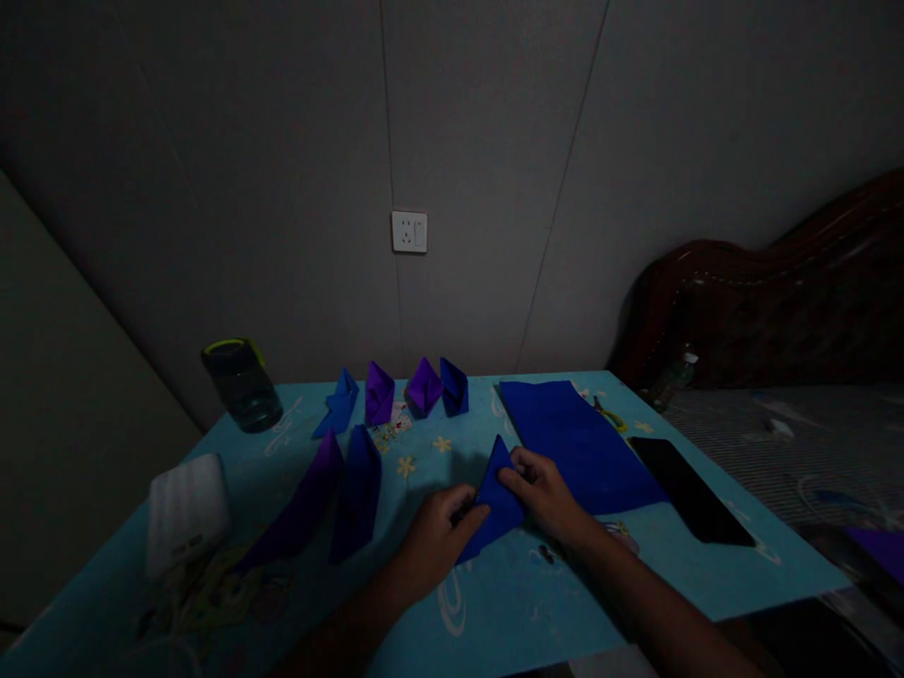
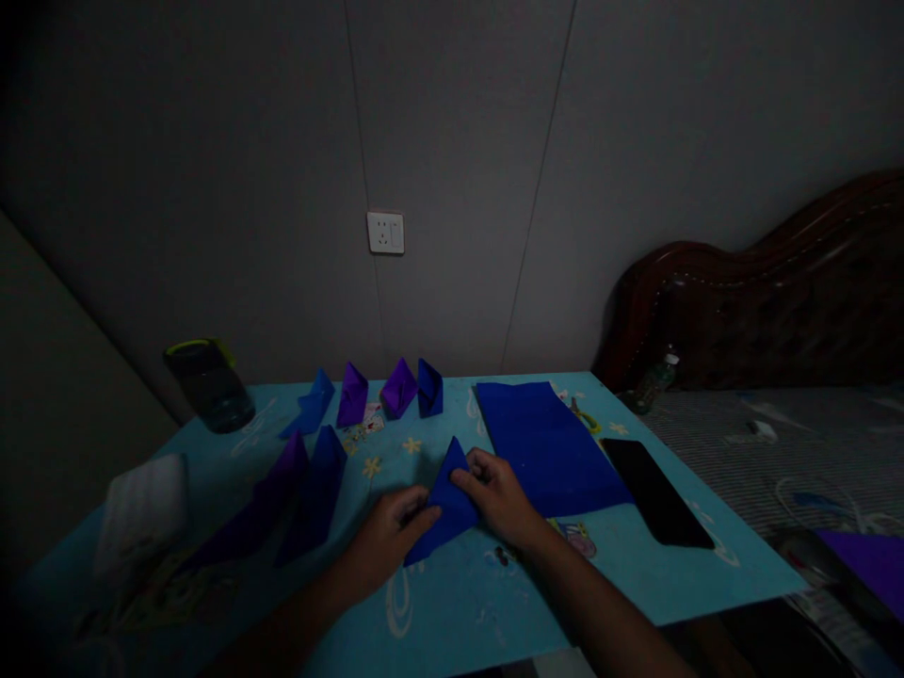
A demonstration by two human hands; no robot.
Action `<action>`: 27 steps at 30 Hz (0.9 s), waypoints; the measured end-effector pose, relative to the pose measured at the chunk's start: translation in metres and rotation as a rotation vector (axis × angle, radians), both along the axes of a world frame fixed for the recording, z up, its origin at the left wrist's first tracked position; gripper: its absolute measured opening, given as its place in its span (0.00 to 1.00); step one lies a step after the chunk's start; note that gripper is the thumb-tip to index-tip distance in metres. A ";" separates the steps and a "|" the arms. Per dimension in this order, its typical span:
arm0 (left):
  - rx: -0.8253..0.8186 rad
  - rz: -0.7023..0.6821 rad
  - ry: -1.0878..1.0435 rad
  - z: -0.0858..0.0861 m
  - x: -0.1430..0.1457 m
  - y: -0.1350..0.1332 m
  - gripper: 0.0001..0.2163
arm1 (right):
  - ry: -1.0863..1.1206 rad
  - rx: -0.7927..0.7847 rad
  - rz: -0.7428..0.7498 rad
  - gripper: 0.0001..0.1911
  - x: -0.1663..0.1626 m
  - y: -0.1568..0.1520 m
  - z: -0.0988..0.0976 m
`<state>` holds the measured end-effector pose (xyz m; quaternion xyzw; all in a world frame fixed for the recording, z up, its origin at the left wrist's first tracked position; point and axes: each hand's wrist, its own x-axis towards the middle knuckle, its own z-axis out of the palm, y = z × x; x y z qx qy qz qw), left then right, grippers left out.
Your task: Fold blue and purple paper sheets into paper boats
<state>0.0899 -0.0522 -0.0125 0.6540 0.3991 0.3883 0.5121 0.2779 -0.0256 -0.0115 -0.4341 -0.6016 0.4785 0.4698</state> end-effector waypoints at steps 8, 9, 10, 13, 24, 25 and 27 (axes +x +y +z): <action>0.123 0.159 0.076 -0.004 0.001 0.004 0.06 | -0.060 0.057 -0.098 0.24 -0.002 -0.001 -0.002; 0.134 0.191 0.055 -0.004 0.001 0.005 0.06 | -0.088 0.086 -0.120 0.23 -0.003 -0.001 -0.002; 0.158 0.224 0.046 -0.005 0.001 0.005 0.08 | -0.117 0.115 -0.134 0.22 -0.003 -0.002 -0.003; 0.273 0.298 0.094 -0.004 0.000 0.005 0.09 | -0.160 0.165 -0.133 0.19 -0.007 -0.005 -0.003; 0.276 0.339 0.102 -0.001 0.001 0.001 0.16 | -0.021 0.094 -0.091 0.15 -0.018 -0.012 -0.002; 0.255 0.331 0.089 -0.002 0.001 0.000 0.17 | 0.001 0.077 -0.086 0.16 -0.019 -0.012 -0.001; 0.206 0.301 0.049 -0.005 0.002 0.000 0.18 | 0.042 0.046 -0.080 0.19 -0.020 -0.014 0.001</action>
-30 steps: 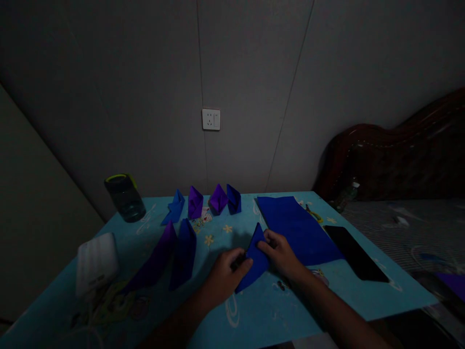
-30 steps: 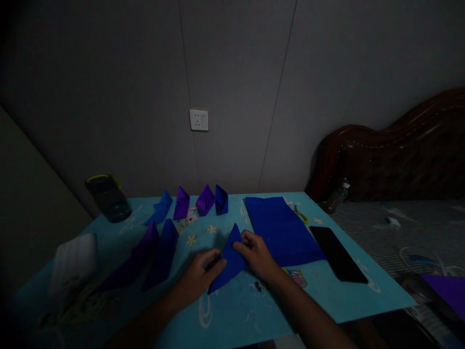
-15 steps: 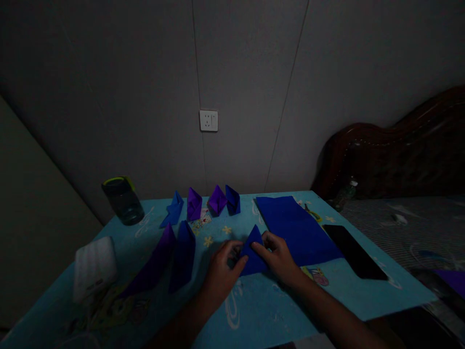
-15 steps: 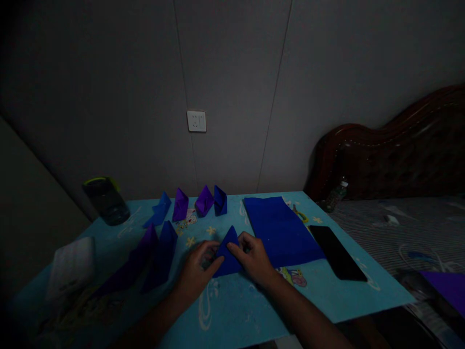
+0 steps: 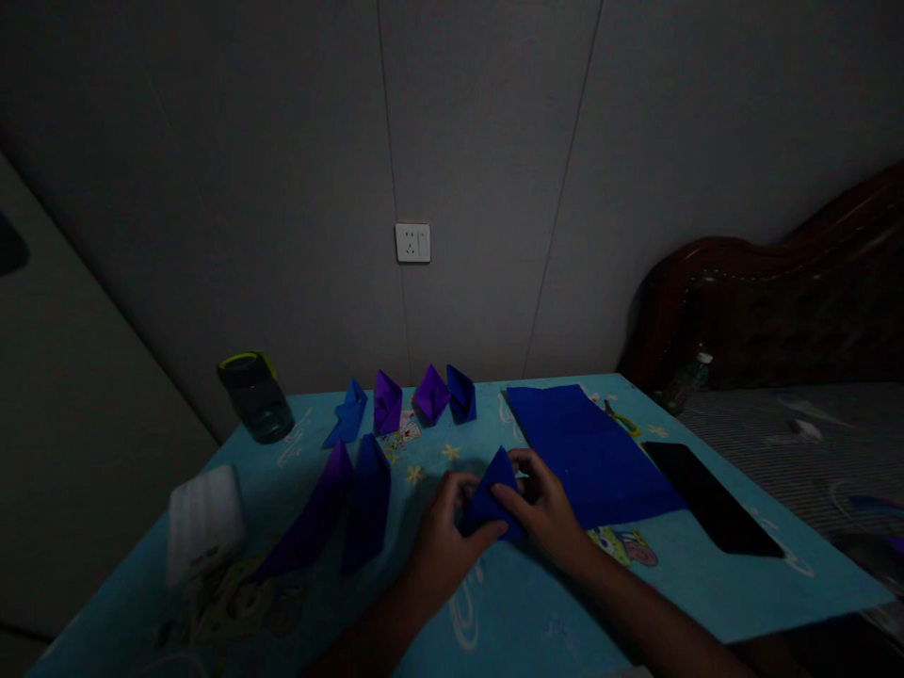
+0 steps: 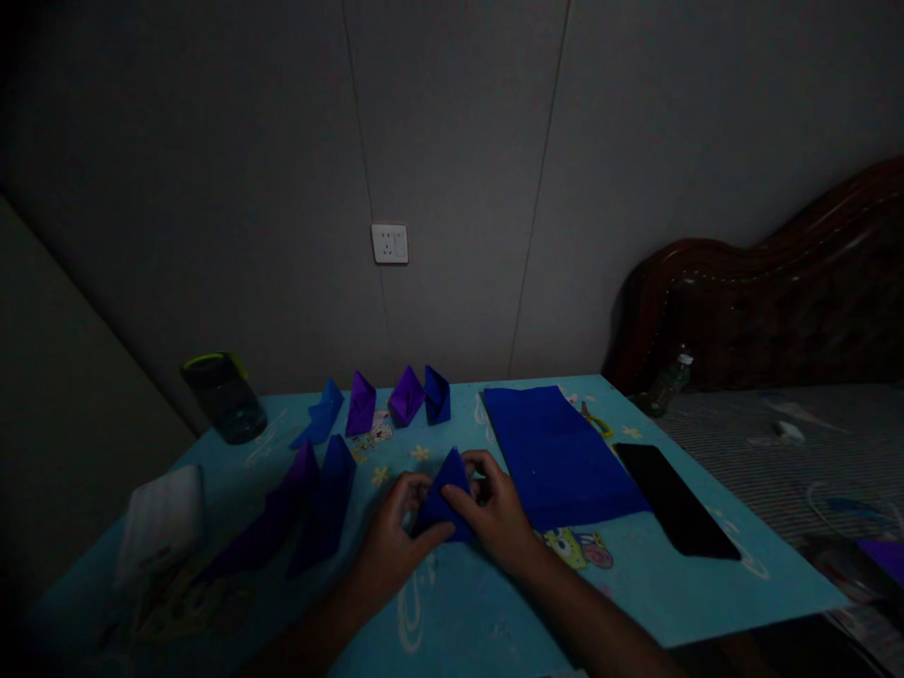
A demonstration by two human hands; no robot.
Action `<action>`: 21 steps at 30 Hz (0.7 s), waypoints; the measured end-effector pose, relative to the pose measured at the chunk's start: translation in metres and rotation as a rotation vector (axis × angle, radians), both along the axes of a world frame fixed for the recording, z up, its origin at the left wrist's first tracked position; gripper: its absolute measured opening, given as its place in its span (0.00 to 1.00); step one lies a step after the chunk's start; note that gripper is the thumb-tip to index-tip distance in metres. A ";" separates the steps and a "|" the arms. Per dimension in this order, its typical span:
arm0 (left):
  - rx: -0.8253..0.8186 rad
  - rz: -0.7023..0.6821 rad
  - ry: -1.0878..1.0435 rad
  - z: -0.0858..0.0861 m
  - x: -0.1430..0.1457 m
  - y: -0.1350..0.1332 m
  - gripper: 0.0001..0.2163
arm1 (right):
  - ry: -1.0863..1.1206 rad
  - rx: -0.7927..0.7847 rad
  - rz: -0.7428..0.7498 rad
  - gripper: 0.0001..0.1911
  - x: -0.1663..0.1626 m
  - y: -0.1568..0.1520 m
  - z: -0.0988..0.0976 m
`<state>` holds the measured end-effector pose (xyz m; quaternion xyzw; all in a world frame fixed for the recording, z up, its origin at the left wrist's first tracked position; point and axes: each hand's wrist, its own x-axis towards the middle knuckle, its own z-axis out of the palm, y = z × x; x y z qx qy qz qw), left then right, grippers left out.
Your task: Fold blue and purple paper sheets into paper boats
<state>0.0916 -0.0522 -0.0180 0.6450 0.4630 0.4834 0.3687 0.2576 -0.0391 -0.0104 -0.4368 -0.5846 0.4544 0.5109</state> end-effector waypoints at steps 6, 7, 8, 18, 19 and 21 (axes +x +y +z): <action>-0.168 -0.168 -0.202 -0.003 0.000 -0.001 0.17 | 0.030 0.033 0.097 0.24 0.002 0.000 0.000; -0.202 -0.188 -0.249 -0.001 -0.001 0.000 0.17 | 0.014 0.054 0.101 0.22 0.003 0.001 0.000; -0.235 -0.200 -0.303 0.000 -0.002 0.000 0.17 | -0.005 0.079 0.105 0.20 0.004 0.001 0.000; -0.526 -0.145 -0.982 0.015 -0.006 0.000 0.16 | -0.223 0.416 0.361 0.22 0.014 0.000 0.010; -0.551 -0.180 -1.008 0.016 -0.006 -0.001 0.15 | -0.240 0.422 0.359 0.25 0.014 -0.001 0.009; -0.606 -0.244 -1.034 0.017 -0.006 -0.003 0.15 | -0.266 0.429 0.357 0.28 0.015 -0.001 0.008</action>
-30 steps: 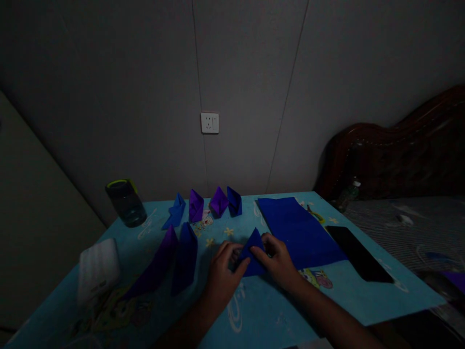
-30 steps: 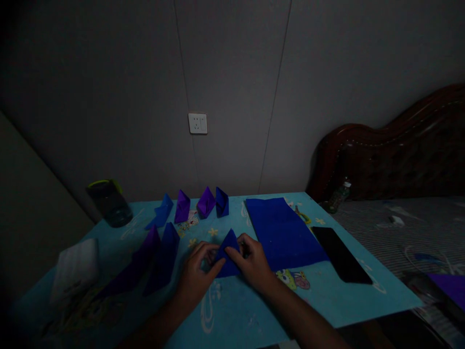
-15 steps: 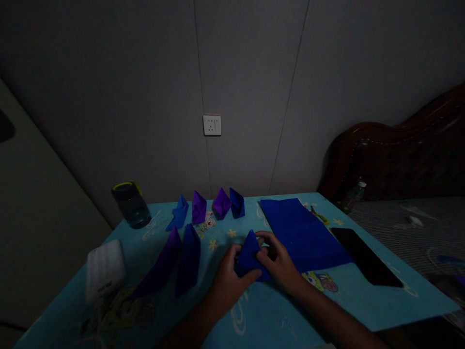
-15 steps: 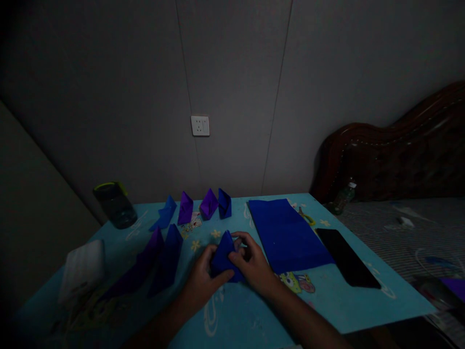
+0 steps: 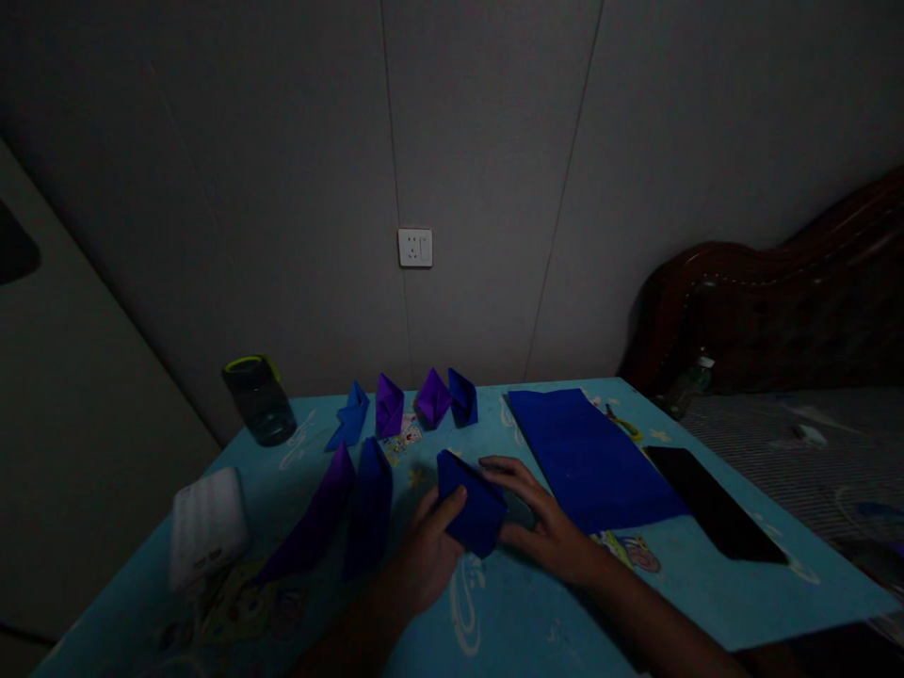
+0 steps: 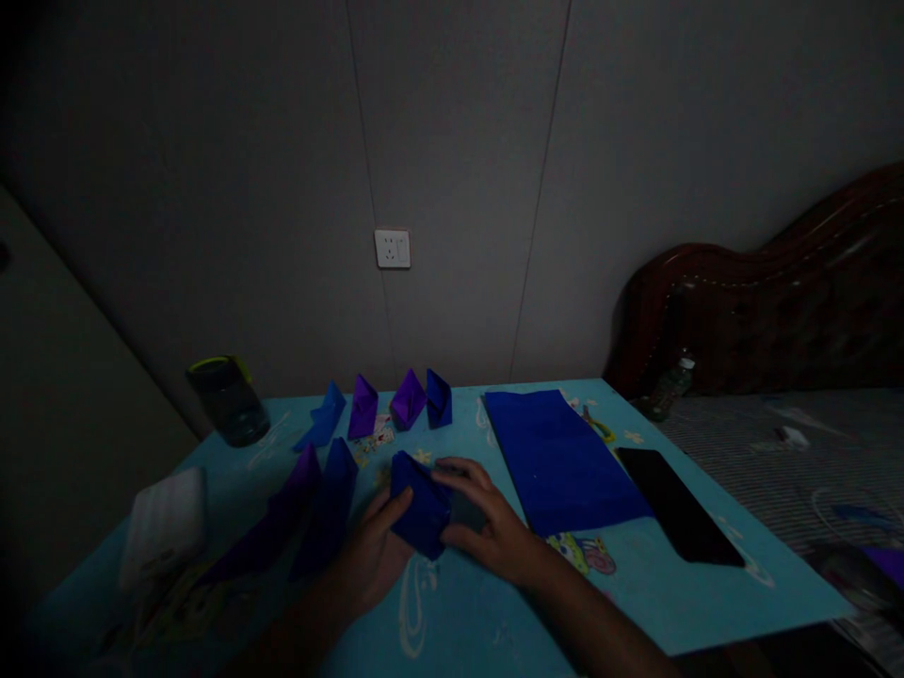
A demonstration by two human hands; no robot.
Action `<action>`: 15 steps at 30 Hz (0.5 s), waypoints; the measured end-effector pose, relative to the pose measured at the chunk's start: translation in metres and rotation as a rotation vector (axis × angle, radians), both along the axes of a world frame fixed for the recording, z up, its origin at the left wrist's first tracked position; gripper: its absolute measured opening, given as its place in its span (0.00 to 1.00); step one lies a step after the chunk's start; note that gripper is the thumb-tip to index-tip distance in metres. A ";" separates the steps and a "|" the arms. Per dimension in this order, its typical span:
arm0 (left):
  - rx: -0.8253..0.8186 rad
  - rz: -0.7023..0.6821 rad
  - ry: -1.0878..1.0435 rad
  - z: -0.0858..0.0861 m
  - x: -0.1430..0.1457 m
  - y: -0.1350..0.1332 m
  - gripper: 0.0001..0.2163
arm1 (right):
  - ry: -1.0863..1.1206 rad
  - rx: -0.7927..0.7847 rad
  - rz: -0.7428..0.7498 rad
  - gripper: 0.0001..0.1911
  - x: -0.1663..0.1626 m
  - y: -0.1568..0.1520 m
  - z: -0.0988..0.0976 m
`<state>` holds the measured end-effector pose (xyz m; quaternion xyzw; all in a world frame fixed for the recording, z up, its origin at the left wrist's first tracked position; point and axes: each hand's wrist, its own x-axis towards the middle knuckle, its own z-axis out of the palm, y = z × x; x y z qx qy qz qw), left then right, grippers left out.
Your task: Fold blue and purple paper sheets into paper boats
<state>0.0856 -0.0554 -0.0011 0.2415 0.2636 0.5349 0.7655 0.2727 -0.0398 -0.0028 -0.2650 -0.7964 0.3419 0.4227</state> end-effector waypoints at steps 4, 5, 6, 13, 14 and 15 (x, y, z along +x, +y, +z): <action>-0.032 -0.044 -0.022 -0.004 -0.001 -0.002 0.16 | -0.013 -0.012 0.047 0.32 0.000 0.000 0.000; -0.036 -0.050 -0.025 -0.006 -0.001 -0.002 0.16 | -0.007 -0.013 0.056 0.32 0.000 0.000 0.000; -0.040 -0.058 -0.026 -0.007 -0.002 -0.002 0.16 | 0.003 -0.008 0.058 0.32 0.000 -0.001 0.001; -0.068 -0.026 0.122 -0.013 0.001 0.002 0.19 | 0.035 0.020 -0.004 0.23 -0.001 0.002 0.001; -0.064 -0.016 0.161 -0.014 0.001 0.003 0.20 | 0.032 0.026 -0.015 0.22 -0.001 0.003 0.000; -0.060 -0.003 0.210 -0.016 0.002 0.004 0.21 | 0.030 0.032 -0.029 0.21 -0.001 0.004 0.000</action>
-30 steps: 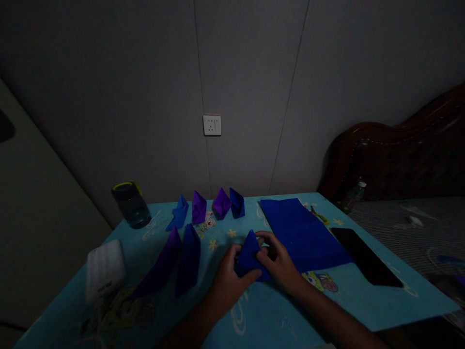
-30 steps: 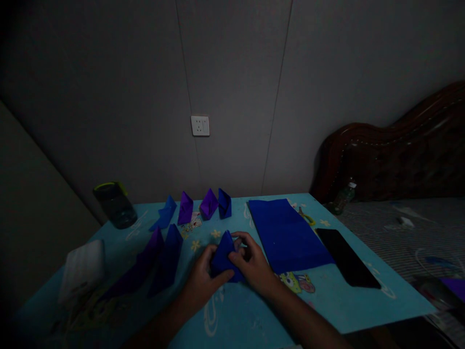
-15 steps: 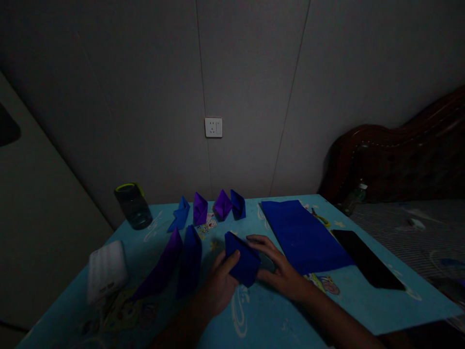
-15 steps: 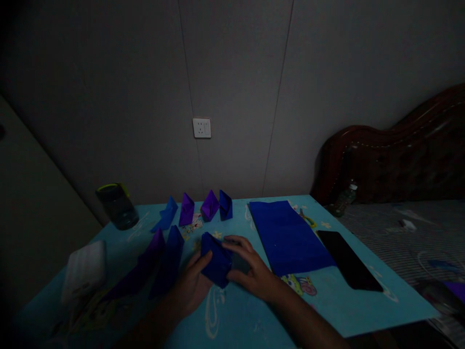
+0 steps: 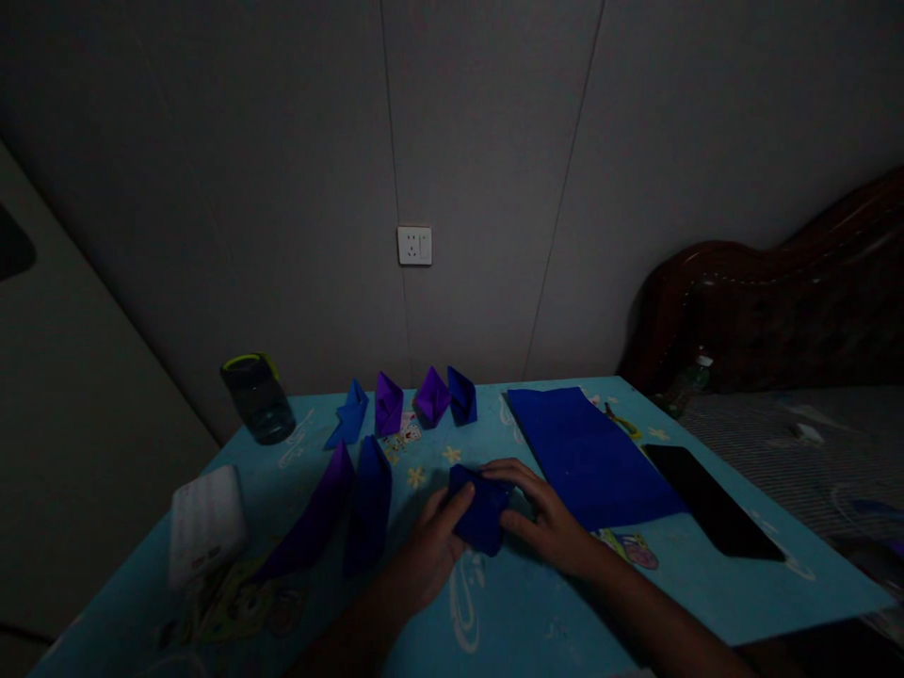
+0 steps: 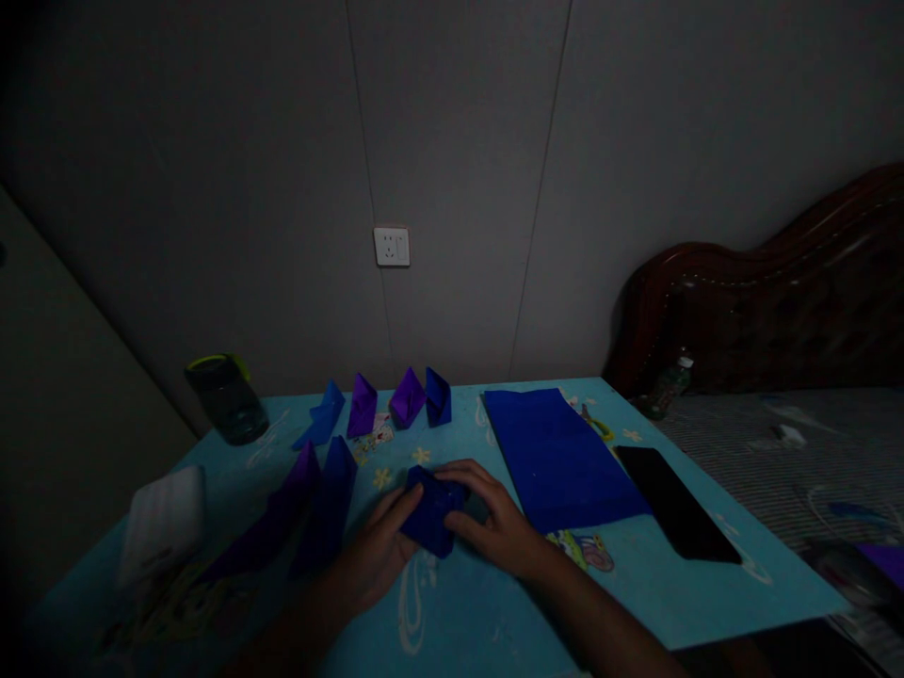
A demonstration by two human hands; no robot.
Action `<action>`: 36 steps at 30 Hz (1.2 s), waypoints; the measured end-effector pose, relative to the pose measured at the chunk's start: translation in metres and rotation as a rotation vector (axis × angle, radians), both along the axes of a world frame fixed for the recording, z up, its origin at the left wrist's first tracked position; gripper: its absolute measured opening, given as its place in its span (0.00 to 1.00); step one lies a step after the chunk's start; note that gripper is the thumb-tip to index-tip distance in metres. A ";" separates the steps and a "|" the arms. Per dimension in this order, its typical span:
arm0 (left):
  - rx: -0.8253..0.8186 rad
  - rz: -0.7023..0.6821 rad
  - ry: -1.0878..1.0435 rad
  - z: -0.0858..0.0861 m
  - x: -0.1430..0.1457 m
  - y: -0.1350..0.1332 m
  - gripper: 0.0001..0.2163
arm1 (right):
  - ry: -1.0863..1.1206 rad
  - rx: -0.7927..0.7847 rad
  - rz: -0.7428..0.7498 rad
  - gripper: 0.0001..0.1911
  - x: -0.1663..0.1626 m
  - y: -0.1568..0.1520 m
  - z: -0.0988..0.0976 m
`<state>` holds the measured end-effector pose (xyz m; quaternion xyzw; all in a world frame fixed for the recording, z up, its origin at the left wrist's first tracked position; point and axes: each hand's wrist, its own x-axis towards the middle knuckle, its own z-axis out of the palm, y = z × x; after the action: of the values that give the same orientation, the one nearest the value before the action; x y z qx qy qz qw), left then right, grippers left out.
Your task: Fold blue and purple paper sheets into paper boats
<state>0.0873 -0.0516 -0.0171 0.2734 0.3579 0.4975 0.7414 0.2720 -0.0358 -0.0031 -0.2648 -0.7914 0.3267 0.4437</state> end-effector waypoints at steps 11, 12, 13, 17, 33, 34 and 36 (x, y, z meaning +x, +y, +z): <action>0.697 0.118 0.782 0.005 -0.006 0.000 0.15 | -0.105 -0.122 -0.301 0.13 -0.001 0.005 -0.005; 0.732 0.080 0.800 0.004 -0.005 -0.001 0.14 | -0.111 -0.151 -0.312 0.14 -0.001 0.005 -0.006; 0.739 0.046 0.814 0.004 -0.004 -0.001 0.13 | -0.113 -0.180 -0.316 0.15 -0.002 0.006 -0.008; 0.583 -0.055 0.778 -0.001 0.002 -0.002 0.12 | -0.066 -0.349 -0.244 0.17 -0.004 0.006 -0.008; 0.399 -0.158 0.619 0.001 0.003 -0.008 0.16 | 0.013 -0.500 -0.131 0.19 -0.007 -0.001 0.001; 0.401 -0.152 0.618 0.001 0.004 -0.008 0.15 | 0.017 -0.490 -0.142 0.19 -0.007 -0.001 0.002; 0.403 -0.138 0.609 0.002 0.004 -0.008 0.14 | 0.013 -0.469 -0.168 0.18 -0.007 -0.002 0.004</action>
<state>0.0912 -0.0597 -0.0147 0.5729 0.4376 0.4028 0.5639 0.2655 -0.0381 0.0013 -0.4232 -0.6663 0.4653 0.4006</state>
